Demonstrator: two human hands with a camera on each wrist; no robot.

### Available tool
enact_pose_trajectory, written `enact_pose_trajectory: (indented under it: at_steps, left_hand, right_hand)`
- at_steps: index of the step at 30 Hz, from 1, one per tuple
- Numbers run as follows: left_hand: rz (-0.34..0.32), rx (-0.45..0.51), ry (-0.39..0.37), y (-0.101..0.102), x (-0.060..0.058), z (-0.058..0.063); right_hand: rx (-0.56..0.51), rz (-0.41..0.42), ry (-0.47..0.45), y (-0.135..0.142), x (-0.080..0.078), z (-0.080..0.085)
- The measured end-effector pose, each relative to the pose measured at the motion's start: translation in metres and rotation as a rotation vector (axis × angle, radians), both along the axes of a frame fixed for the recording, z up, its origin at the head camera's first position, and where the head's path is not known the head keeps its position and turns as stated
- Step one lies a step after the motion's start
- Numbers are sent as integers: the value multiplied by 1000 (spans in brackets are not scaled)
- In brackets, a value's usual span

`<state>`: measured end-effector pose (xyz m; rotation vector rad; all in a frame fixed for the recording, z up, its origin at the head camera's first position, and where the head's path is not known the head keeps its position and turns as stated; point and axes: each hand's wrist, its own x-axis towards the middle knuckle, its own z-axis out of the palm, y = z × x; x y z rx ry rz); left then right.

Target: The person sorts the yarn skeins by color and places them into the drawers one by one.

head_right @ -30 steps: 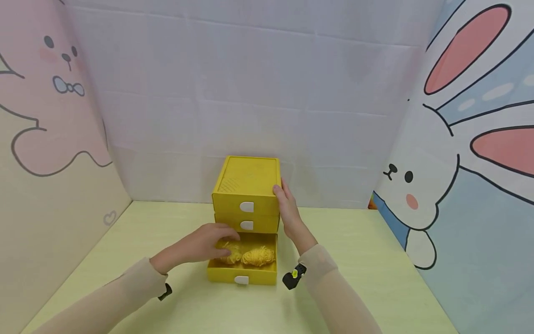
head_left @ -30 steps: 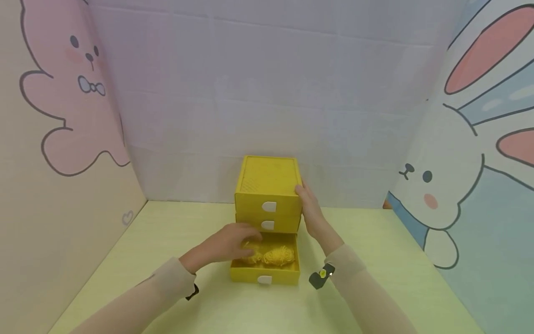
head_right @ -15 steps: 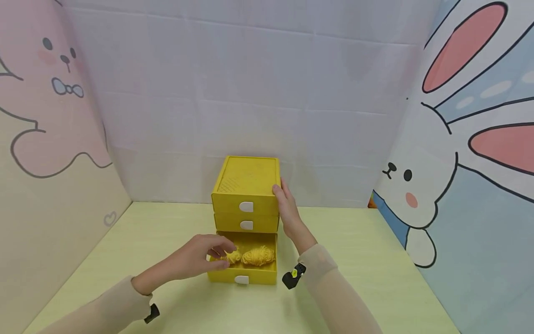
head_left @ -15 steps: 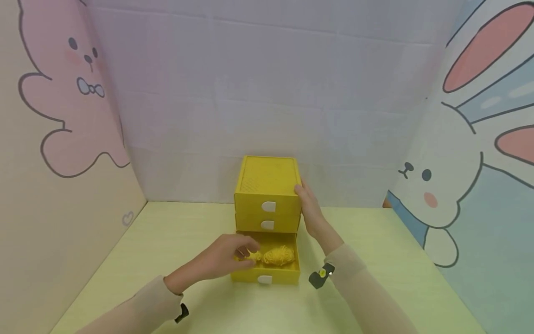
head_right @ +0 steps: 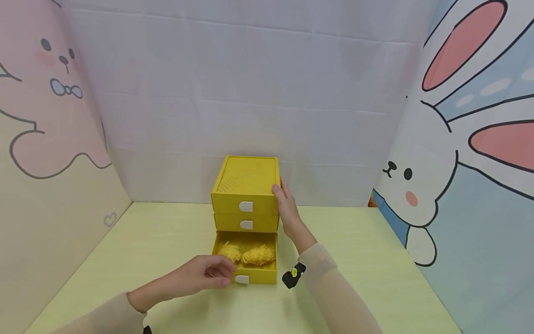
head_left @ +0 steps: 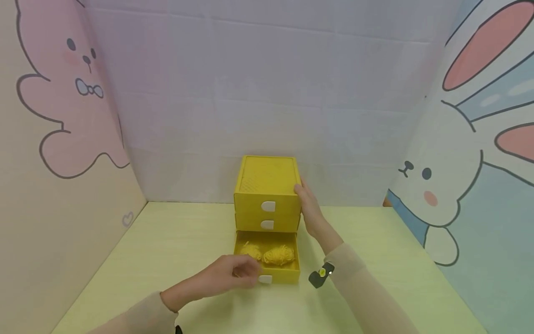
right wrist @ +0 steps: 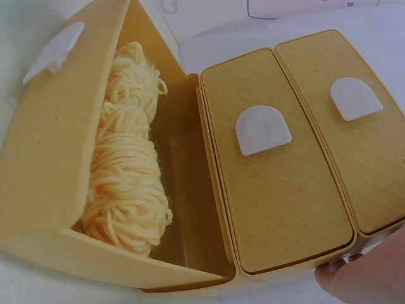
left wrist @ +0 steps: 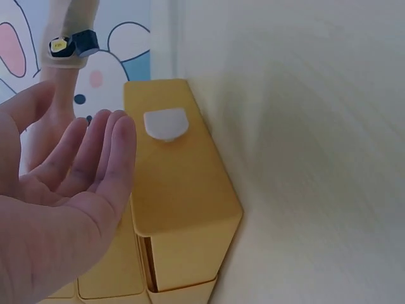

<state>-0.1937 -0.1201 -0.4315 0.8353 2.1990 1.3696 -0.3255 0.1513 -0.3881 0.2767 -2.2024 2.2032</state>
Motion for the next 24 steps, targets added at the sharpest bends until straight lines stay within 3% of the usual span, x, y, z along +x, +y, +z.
enact_pose_trajectory:
  at_steps: [5,11,16,24]
  left_hand:
    - [-36,42,-132,5,6,-15]
    - [-2,108,-357,12,7,-29]
    - [-9,142,-462,16,4,-35]
    - [90,173,-641,24,-3,-43]
  right_hand:
    - [2,1,-4,0,0,1]
    - [5,0,-3,0,-1,1]
    - [6,-1,-13,0,-1,0]
    - [1,23,-17,2,-1,1]
